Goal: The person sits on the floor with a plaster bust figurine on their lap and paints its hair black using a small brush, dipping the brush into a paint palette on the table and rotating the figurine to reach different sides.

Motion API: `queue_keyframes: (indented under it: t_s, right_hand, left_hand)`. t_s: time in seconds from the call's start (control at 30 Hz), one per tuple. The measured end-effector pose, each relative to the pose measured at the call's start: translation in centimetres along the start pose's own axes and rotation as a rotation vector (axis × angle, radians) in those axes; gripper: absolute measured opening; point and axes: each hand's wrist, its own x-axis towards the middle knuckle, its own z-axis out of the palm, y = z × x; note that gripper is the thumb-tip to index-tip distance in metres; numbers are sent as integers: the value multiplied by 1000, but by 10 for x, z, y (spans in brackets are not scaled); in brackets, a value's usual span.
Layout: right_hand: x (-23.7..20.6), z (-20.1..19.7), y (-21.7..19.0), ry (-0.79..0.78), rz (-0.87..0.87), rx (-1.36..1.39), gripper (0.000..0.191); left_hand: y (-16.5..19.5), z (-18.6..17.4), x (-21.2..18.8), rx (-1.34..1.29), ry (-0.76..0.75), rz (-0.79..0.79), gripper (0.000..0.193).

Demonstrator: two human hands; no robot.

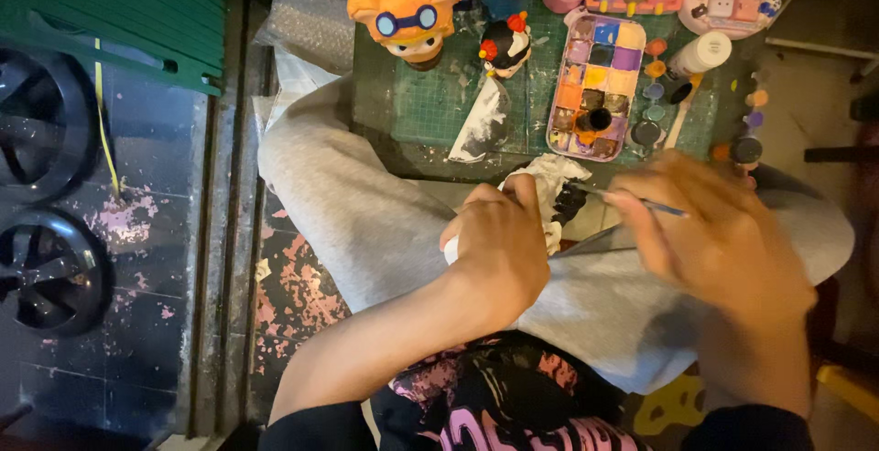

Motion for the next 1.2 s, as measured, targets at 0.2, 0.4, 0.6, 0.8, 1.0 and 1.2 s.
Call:
queue_keyframes:
  t_s: [0.2, 0.4, 0.6, 0.8, 1.0, 1.2]
  right_hand:
    - [3, -14, -7, -71, 37, -10, 16]
    - [2, -13, -6, -71, -65, 155, 21]
    - [-8, -10, -5, -144, -71, 70, 27]
    - [-2, -13, -10, -234, -175, 68, 26]
    - [13, -21, -15, -283, -165, 92, 18]
    - [19, -19, -15, -247, -125, 86, 17]
  left_hand:
    - [0, -1, -3, -89, 10, -86, 70]
    - [-2, -3, -2, -89, 19, -7, 70]
    - [-5, -2, 2, -155, 15, -17, 71]
    - [-15, 6, 5, -310, 82, 18, 62]
    - [-31, 5, 13, -365, 44, 96, 56]
    - [-37, 4, 21, -417, 63, 130, 64]
